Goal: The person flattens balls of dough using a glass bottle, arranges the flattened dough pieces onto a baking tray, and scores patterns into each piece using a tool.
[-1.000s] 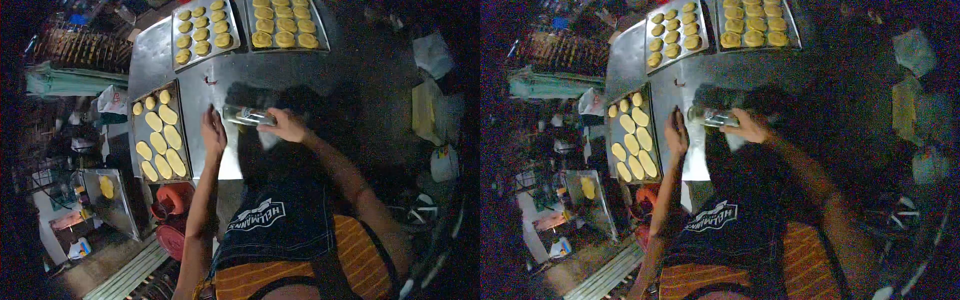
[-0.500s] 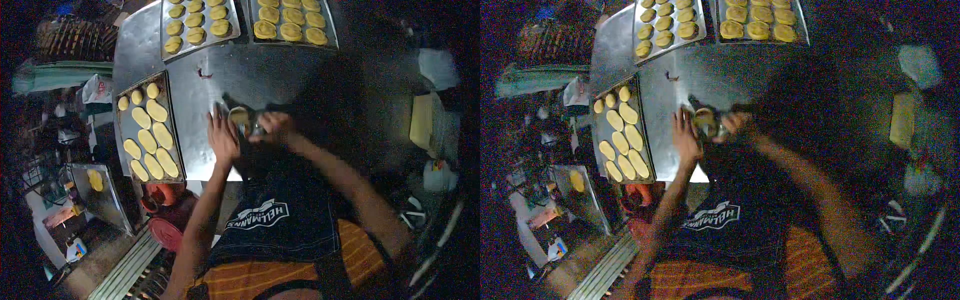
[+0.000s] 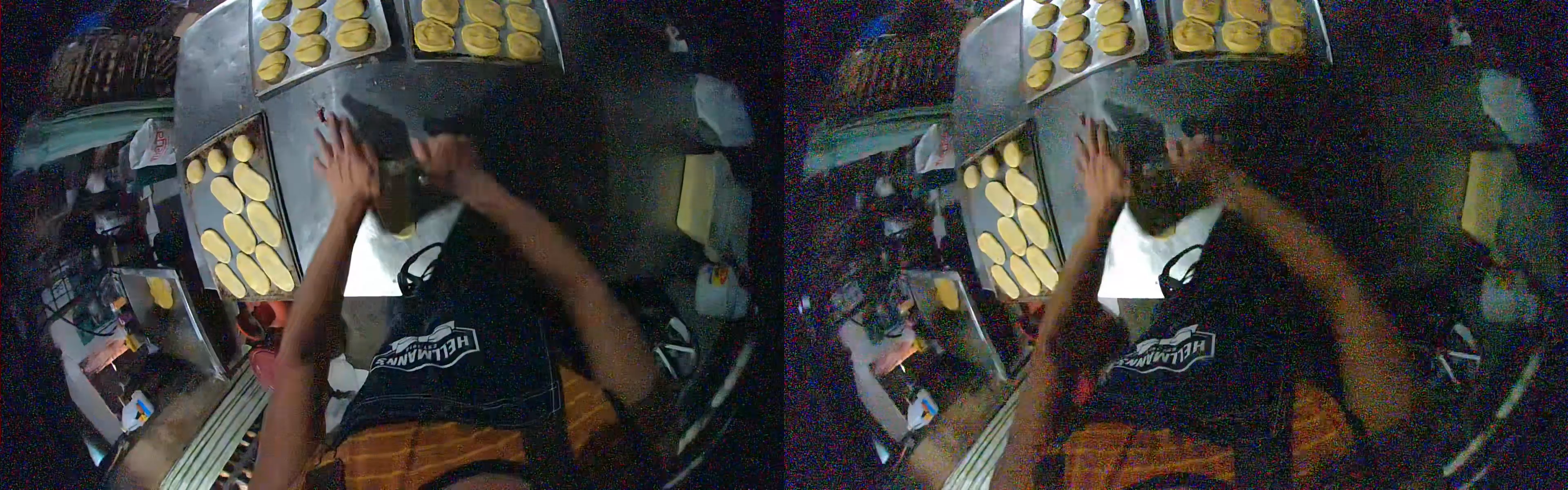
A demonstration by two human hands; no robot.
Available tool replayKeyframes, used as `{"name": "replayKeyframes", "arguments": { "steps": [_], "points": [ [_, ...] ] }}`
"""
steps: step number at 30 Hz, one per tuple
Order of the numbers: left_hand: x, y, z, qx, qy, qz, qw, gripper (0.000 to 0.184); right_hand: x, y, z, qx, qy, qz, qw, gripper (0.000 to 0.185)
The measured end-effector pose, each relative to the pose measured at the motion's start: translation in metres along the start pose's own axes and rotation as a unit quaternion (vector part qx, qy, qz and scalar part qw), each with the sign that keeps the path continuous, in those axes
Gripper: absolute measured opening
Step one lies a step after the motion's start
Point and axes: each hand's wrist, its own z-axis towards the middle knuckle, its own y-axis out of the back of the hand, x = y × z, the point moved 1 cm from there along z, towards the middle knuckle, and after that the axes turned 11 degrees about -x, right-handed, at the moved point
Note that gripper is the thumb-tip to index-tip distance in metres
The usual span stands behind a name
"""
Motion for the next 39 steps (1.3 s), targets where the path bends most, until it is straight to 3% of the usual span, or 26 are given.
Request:
{"name": "replayKeyframes", "arguments": {
  "steps": [1, 3, 8, 11, 13, 15, 16, 18, 19, 22, 24, 25, 26, 28, 31, 32, 33, 36, 37, 39],
  "points": [
    [0.004, -0.009, 0.023, -0.01, -0.002, 0.002, 1.0, 0.064, -0.007, -0.007, 0.021, 0.09, -0.044, 0.01, 0.995, 0.051],
    [0.008, -0.016, 0.048, 0.062, 0.004, 0.011, 0.998, 0.066, -0.015, -0.008, 0.038, 0.276, -0.135, 0.03, 0.951, 0.055],
    [0.011, -0.023, 0.036, 0.068, 0.04, -0.038, 0.996, 0.068, 0.003, 0.061, 0.063, 0.31, -0.162, 0.102, 0.931, 0.059],
    [0.01, 0.013, -0.028, 0.034, -0.046, -0.005, 0.998, 0.064, 0.027, 0.074, 0.01, 0.233, -0.072, 0.126, 0.962, 0.05],
    [0.009, 0.034, -0.098, 0.075, -0.058, -0.051, 0.994, 0.058, 0.04, 0.055, -0.054, 0.053, -0.011, 0.066, 0.996, 0.042],
    [-0.011, 0.071, -0.142, 0.073, 0.0, -0.094, 0.993, 0.051, 0.038, 0.045, -0.108, -0.018, 0.092, 0.045, 0.995, 0.035],
    [-0.011, 0.078, -0.165, 0.083, 0.0, -0.093, 0.992, 0.051, 0.051, 0.059, -0.117, -0.012, 0.085, 0.048, 0.995, 0.035],
    [-0.006, 0.063, -0.187, -0.006, 0.017, -0.2, 0.98, 0.044, 0.058, 0.077, -0.103, -0.064, 0.056, 0.096, 0.992, 0.036],
    [-0.008, 0.065, -0.179, -0.005, 0.015, -0.203, 0.979, 0.044, 0.058, 0.08, -0.094, -0.065, 0.055, 0.093, 0.992, 0.036],
    [-0.008, 0.07, -0.142, 0.033, 0.077, -0.249, 0.965, 0.04, 0.056, 0.08, -0.067, 0.063, -0.173, 0.243, 0.952, 0.036],
    [-0.004, 0.054, -0.115, 0.037, 0.08, -0.205, 0.975, 0.038, 0.041, 0.06, -0.05, 0.037, -0.112, 0.162, 0.98, 0.037],
    [-0.002, 0.04, -0.099, 0.031, 0.061, -0.145, 0.987, 0.037, 0.032, 0.045, -0.039, -0.03, 0.025, 0.03, 0.999, 0.037],
    [0.002, 0.029, -0.08, -0.011, -0.044, -0.021, 0.999, 0.042, 0.029, 0.041, -0.027, -0.029, 0.025, 0.03, 0.999, 0.037],
    [-0.001, 0.013, -0.03, -0.038, -0.012, -0.011, 0.999, 0.048, 0.011, 0.042, 0.014, 0.118, -0.009, 0.119, 0.986, 0.04],
    [0.011, -0.004, 0.035, -0.089, -0.044, -0.069, 0.993, 0.053, -0.034, 0.015, 0.064, 0.331, -0.071, 0.324, 0.883, 0.044],
    [0.019, -0.016, 0.049, -0.069, -0.02, -0.058, 0.996, 0.052, -0.025, -0.022, 0.059, 0.232, 0.004, 0.165, 0.959, 0.045],
    [0.036, -0.037, 0.057, -0.073, -0.017, -0.067, 0.995, 0.049, -0.019, -0.037, 0.055, 0.127, 0.074, -0.002, 0.989, 0.047],
    [0.065, -0.074, 0.073, -0.109, -0.044, -0.112, 0.987, 0.045, -0.013, 0.048, 0.076, 0.174, 0.085, 0.051, 0.98, 0.043],
    [0.064, -0.053, 0.064, -0.149, -0.059, -0.164, 0.973, 0.041, -0.007, 0.085, 0.089, 0.202, 0.094, 0.084, 0.971, 0.041],
    [0.053, -0.004, 0.037, -0.123, 0.018, -0.277, 0.953, 0.037, -0.008, 0.128, 0.118, 0.224, 0.109, 0.115, 0.962, 0.039]
  ]
}}
